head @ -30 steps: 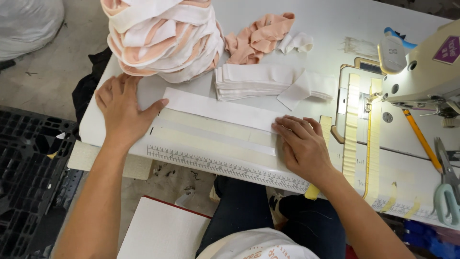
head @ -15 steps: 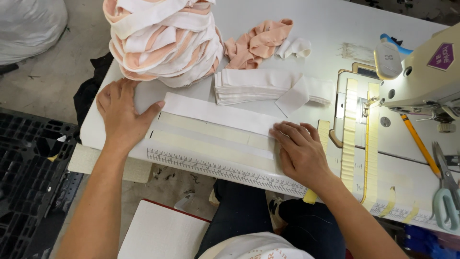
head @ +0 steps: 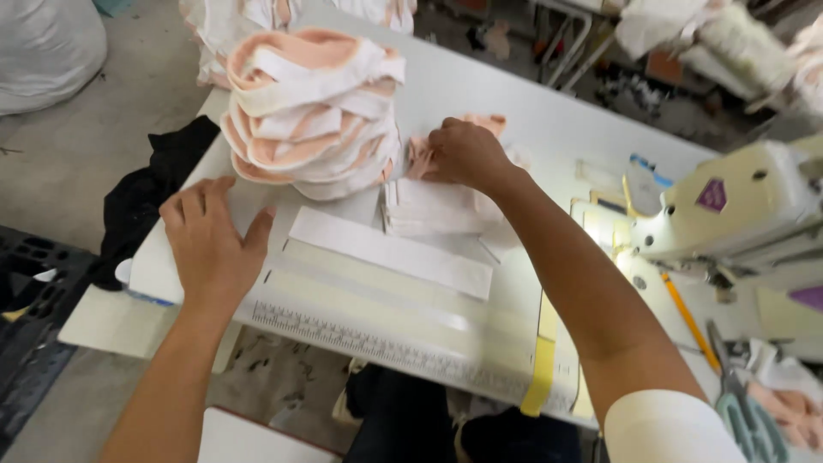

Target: Measuring and cutting fabric strips using a pencil and scissors on a workbench.

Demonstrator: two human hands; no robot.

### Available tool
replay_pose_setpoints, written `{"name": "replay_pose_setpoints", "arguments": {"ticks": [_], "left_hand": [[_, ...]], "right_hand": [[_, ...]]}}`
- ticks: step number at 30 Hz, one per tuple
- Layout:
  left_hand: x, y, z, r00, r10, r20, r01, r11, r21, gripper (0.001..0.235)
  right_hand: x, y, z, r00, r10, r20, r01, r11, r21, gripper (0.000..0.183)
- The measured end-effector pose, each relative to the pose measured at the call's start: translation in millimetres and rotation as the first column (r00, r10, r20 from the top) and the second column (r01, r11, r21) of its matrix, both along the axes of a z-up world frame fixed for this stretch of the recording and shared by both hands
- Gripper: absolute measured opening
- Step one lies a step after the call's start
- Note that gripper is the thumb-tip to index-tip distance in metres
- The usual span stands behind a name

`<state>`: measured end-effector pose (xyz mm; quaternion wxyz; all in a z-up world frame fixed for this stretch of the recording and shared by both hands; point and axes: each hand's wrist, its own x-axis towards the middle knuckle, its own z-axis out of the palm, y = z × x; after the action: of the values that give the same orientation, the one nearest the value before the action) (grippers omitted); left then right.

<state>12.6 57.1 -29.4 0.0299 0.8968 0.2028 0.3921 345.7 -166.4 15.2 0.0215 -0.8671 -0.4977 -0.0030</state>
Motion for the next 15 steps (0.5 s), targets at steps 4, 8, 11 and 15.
{"name": "replay_pose_setpoints", "arguments": {"ticks": [4,8,11,15], "left_hand": [[0,2,2,0.999,0.007,0.048,-0.003,0.997,-0.074,0.052],[2,2,2,0.997,-0.014,0.081,0.013,1.000,0.011,0.052],[2,2,1,0.998,0.013,0.061,-0.012,1.000,-0.007,0.055],[0,1,-2,0.998,0.059,0.017,-0.059,0.998,-0.011,0.058]], "right_hand": [[4,10,88,0.937,-0.181,-0.297,0.299,0.856,0.421,0.026],[44,-8,133,0.998,0.011,0.061,-0.045,0.810,0.585,0.023],[49,-7,150,0.992,0.019,0.129,-0.088,0.823,0.561,0.023],[47,0,157,0.996,-0.093,0.006,0.073,0.819,0.570,0.020]]}}
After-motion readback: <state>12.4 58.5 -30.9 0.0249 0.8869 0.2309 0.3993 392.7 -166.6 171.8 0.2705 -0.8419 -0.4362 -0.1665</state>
